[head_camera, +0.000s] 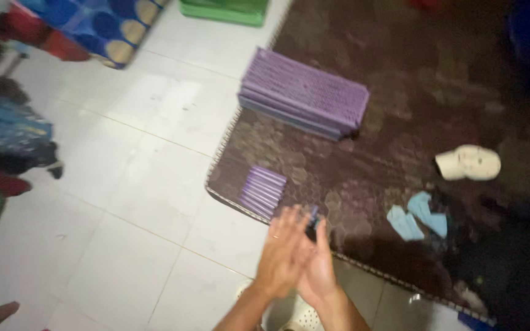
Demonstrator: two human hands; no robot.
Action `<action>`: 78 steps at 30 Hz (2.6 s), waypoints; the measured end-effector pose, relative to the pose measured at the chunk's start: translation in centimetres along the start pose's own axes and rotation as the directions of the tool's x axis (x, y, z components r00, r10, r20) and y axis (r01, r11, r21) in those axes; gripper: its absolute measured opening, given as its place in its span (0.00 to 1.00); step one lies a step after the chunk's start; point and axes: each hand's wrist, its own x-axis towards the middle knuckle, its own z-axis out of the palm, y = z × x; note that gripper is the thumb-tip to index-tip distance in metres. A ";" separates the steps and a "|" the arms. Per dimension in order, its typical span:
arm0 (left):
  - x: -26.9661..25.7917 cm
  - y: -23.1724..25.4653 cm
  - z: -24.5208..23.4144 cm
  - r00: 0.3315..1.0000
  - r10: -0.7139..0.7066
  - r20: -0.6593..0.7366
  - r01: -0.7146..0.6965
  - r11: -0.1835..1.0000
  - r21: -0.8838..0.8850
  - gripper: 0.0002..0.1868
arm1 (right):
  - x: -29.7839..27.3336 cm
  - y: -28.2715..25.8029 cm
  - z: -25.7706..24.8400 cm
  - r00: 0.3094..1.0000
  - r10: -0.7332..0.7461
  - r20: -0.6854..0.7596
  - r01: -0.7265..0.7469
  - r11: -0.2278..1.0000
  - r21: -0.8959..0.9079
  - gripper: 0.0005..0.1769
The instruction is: The person picks up small blue plastic connectors from the floor and places them on a mat. They then lift a stack of green plastic trays, separate one tray, and insert green plastic rods into the tray's side holes. The person repeats this with another tray, placing the rods on the mat.
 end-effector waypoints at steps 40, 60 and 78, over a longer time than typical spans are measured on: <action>-32.2 -2.6 -48.6 0.499 -0.688 -0.528 -0.383 0.371 -0.846 0.20 | -4.9 4.6 36.4 0.886 -0.219 0.408 0.381 0.845 -0.374 0.24; -20.4 -17.4 -64.1 0.406 -0.779 -0.478 -0.444 0.290 -0.848 0.20 | 15.6 6.3 56.1 0.925 -0.056 0.377 0.230 0.870 -0.436 0.20; -6.0 -40.6 -81.5 0.663 -0.680 -0.314 -0.305 0.138 -0.942 0.16 | 28.4 5.9 70.0 0.910 -0.394 0.128 0.411 0.819 -0.400 0.17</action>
